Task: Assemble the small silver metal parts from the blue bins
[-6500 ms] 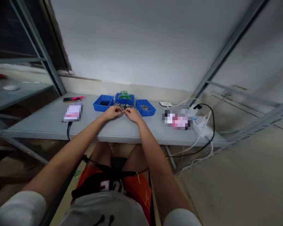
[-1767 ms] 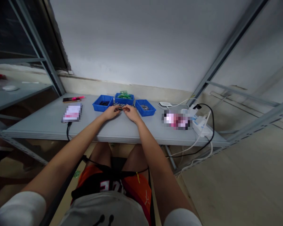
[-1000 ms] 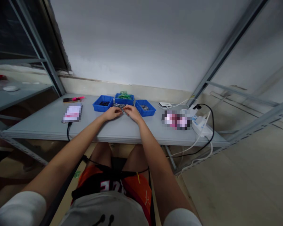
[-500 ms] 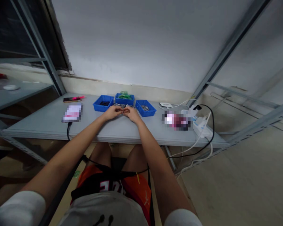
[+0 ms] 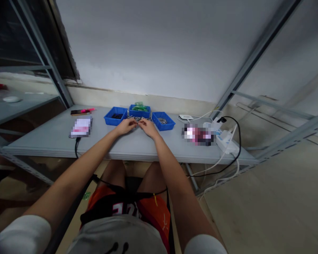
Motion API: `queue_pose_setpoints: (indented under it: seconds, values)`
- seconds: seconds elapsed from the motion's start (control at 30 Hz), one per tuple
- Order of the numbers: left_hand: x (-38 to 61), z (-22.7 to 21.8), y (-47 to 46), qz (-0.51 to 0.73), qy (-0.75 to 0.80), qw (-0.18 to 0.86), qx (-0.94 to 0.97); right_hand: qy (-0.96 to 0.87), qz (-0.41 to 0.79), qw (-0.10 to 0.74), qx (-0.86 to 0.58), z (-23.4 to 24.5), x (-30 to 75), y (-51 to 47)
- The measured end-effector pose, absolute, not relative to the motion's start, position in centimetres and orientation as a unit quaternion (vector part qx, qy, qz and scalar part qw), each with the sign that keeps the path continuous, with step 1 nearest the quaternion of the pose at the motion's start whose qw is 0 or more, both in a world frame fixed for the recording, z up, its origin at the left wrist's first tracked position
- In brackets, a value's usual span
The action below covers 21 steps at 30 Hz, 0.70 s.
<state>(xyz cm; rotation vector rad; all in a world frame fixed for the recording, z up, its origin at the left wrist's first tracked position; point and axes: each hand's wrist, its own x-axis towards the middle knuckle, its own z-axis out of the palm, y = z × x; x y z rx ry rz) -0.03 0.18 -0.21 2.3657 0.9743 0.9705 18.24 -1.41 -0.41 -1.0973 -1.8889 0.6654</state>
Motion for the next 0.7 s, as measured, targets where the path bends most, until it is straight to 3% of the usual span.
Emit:
queue_pose_setpoints:
  seconds: [0.3,0.7]
  values:
    - [-0.11,-0.53,0.76,0.347,0.356,0.188,0.847,-0.765,0.243,0.387,-0.453,-0.14,18.41,-1.59]
    - [-0.08,-0.21,0.66,0.366,0.377,0.196,0.828,-0.742,0.209,0.425,-0.475,-0.55,18.66,-1.09]
